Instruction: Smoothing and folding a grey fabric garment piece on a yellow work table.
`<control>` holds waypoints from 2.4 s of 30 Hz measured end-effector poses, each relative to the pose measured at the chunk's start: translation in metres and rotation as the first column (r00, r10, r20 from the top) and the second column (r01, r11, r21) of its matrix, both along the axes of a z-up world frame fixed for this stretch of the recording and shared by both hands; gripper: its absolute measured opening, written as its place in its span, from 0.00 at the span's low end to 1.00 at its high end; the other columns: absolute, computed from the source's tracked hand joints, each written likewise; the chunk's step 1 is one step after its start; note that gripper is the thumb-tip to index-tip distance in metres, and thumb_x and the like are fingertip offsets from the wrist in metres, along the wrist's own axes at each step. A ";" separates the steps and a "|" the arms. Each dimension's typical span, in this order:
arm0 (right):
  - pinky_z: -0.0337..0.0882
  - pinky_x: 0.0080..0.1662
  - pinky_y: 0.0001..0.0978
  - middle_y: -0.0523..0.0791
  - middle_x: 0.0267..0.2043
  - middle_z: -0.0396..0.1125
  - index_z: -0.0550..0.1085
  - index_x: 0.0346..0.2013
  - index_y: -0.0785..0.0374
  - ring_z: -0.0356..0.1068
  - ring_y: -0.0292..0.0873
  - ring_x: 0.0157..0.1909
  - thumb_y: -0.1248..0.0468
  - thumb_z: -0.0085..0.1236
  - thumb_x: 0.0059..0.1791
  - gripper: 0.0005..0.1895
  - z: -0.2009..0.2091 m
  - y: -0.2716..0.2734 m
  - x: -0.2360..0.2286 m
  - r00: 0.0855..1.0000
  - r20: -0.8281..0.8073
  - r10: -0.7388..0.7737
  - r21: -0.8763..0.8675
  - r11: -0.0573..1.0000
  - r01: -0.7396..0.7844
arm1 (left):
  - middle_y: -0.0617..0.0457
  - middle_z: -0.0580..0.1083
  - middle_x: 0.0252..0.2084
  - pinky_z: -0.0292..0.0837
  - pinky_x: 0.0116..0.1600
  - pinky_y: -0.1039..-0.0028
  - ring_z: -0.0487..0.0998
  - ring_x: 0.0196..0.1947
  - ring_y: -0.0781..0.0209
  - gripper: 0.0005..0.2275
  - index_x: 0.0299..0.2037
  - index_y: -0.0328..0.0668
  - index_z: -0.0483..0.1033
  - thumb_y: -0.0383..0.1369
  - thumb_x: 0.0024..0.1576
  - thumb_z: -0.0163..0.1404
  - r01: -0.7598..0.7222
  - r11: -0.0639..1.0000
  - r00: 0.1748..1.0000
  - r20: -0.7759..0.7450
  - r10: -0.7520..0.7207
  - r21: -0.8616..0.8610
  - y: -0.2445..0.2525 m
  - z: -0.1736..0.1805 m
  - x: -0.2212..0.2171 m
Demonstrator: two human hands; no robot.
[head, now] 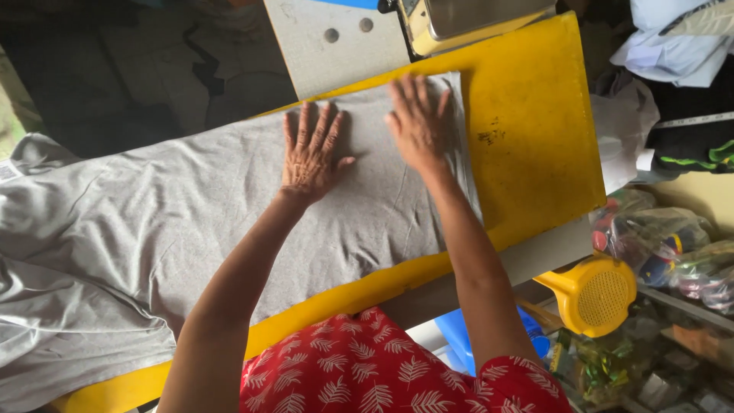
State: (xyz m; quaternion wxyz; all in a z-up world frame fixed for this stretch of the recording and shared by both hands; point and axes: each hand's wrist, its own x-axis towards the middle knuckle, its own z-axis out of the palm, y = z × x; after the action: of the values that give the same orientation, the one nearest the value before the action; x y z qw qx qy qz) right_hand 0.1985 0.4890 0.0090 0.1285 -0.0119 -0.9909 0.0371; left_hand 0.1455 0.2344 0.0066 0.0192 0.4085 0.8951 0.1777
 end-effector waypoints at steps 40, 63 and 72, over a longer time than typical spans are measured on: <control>0.43 0.67 0.74 0.63 0.76 0.48 0.59 0.75 0.62 0.45 0.69 0.76 0.55 0.51 0.58 0.33 -0.001 -0.038 0.237 0.959 0.079 -0.271 0.031 0.962 0.270 | 0.45 0.51 0.79 0.36 0.79 0.44 0.48 0.78 0.45 0.36 0.76 0.57 0.53 0.64 0.60 0.24 0.250 0.948 0.966 0.022 -0.259 0.198 -0.108 0.013 0.181; 0.38 0.69 0.73 0.59 0.79 0.43 0.54 0.78 0.53 0.39 0.62 0.79 0.51 0.42 0.61 0.30 -0.016 -0.066 0.191 0.916 0.156 -0.369 -0.136 0.911 0.390 | 0.32 0.50 0.77 0.43 0.75 0.44 0.45 0.77 0.32 0.39 0.78 0.40 0.47 0.58 0.63 0.37 -0.642 0.755 0.745 0.122 0.655 -0.131 -0.282 0.016 0.218; 0.45 0.71 0.64 0.59 0.79 0.40 0.54 0.78 0.50 0.44 0.64 0.78 0.61 0.50 0.60 0.32 0.000 -0.202 0.100 0.986 0.065 -0.157 -0.368 0.914 0.170 | 0.33 0.59 0.74 0.46 0.76 0.46 0.56 0.74 0.35 0.30 0.71 0.33 0.61 0.43 0.63 0.54 -0.489 0.861 0.850 -0.145 0.506 0.142 -0.283 0.000 0.104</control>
State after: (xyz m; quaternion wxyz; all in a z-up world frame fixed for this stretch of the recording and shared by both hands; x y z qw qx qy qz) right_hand 0.2982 0.2872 0.0093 0.1095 -0.1193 -0.9635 0.2134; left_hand 0.2493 -0.0482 0.0067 -0.1276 0.1773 0.9583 0.1840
